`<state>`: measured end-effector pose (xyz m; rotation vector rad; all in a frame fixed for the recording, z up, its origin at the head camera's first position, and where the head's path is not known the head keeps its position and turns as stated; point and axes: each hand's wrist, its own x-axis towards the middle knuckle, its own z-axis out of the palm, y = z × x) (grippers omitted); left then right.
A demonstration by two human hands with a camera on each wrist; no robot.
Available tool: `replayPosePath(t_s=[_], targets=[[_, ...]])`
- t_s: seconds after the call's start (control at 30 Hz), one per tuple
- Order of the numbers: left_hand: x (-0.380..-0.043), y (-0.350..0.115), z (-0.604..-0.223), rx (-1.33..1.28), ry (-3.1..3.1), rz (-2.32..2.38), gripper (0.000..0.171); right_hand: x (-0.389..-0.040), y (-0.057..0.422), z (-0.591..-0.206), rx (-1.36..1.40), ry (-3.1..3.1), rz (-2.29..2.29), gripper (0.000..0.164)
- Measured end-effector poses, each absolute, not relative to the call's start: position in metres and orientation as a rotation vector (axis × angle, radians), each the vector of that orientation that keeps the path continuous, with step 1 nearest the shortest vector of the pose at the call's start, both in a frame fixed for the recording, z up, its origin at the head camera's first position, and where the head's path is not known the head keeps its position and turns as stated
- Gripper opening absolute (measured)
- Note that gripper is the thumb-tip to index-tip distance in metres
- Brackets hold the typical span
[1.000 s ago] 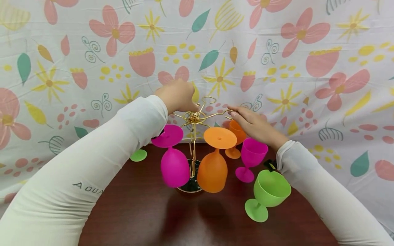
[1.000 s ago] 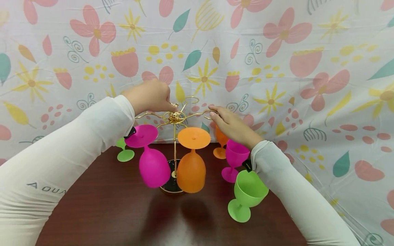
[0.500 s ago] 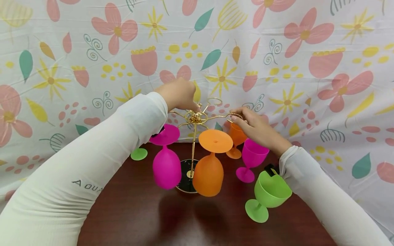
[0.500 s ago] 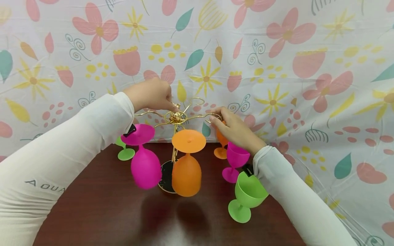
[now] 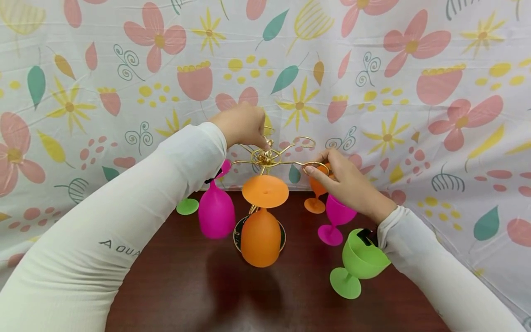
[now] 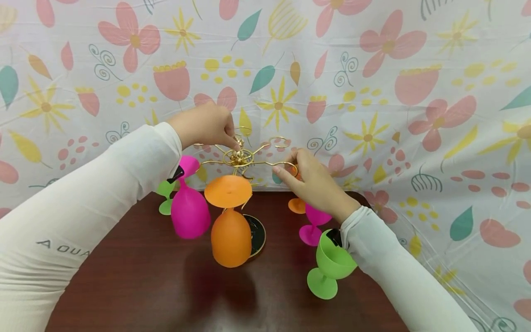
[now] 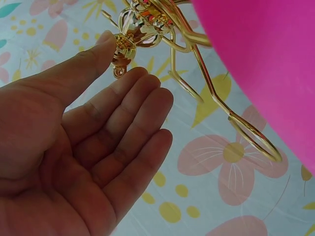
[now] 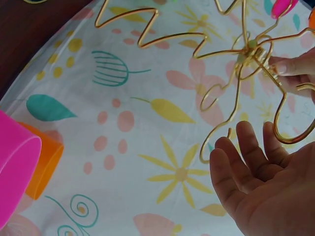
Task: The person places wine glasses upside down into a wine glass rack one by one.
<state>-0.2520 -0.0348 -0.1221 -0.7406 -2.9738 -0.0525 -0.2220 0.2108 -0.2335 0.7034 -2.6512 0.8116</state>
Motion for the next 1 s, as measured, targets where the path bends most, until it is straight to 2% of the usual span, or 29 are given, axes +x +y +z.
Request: replayPosePath(t_s=[0.2, 0.43, 0.7, 0.87, 1.0], targets=[[-0.252, -0.036, -0.121, -0.739, -2.993, -0.070, 0.025, -0.214, 0.206, -0.234, 0.709, -2.651, 0.812, 0.038], [-0.253, -0.038, -0.117, -0.731, -3.017, -0.018, 0.032, -0.205, 0.193, -0.232, 0.728, -2.627, 0.777, 0.040], [-0.252, -0.038, -0.118, -0.746, -3.010, 0.018, 0.024, -0.203, 0.190, -0.229, 0.705, -2.618, 0.612, 0.041], [-0.250, -0.035, -0.119, -0.720, -3.008, 0.069, 0.041, -0.215, 0.193, -0.227, 0.692, -2.521, 0.480, 0.038], [-0.248, -0.032, -0.119, -0.673, -3.029, 0.108, 0.045, -0.231, 0.195, -0.221, 0.637, -2.488, 0.582, 0.041]])
